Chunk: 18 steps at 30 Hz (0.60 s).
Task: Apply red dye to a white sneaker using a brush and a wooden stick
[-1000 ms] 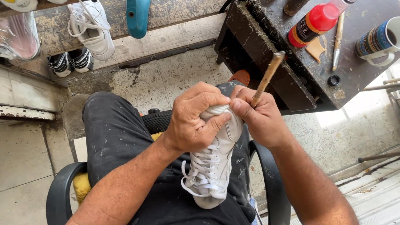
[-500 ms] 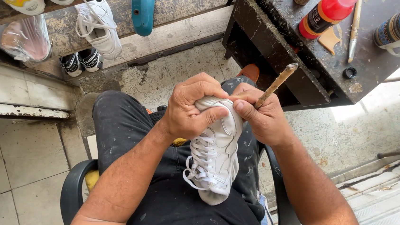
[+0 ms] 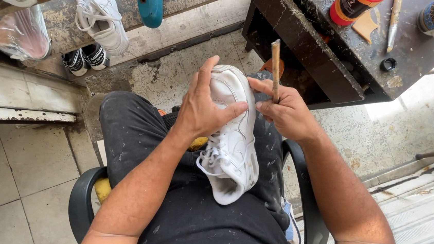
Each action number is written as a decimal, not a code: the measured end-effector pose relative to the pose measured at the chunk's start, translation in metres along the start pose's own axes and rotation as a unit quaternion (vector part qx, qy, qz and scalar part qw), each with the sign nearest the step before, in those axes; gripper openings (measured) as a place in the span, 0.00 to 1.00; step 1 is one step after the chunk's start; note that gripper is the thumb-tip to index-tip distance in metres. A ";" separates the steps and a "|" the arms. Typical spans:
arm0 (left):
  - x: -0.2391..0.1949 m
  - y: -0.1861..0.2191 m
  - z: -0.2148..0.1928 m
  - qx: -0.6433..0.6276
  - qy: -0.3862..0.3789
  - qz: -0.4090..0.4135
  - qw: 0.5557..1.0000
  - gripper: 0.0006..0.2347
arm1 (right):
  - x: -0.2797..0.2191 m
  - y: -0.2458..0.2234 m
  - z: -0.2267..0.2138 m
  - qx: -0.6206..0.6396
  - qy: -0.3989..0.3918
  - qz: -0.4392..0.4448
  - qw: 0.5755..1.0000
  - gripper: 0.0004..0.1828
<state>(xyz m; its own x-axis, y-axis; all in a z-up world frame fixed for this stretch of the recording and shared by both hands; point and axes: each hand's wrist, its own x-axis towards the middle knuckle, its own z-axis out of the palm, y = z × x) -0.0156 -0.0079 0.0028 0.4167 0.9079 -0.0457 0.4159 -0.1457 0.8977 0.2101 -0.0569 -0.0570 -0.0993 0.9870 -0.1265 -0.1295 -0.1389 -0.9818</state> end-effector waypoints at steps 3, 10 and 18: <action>0.007 -0.004 0.006 -0.029 -0.036 -0.058 0.997 0.47 | 0.000 0.008 -0.003 -0.013 0.003 0.004 1.000 0.31; 0.021 -0.014 0.016 0.002 -0.049 -0.096 0.994 0.43 | 0.001 0.012 -0.020 -0.008 0.025 0.028 0.999 0.27; 0.026 -0.018 0.024 0.058 -0.045 -0.128 0.989 0.39 | -0.009 -0.019 -0.030 -0.285 0.152 -0.054 0.945 0.20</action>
<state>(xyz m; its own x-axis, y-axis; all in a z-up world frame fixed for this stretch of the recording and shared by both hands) 0.0072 0.0088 -0.0255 0.3532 0.8832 -0.3086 0.6050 0.0360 0.7954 0.2435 -0.0604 -0.0419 0.1840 0.9825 0.0301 0.4387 -0.0547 -0.8970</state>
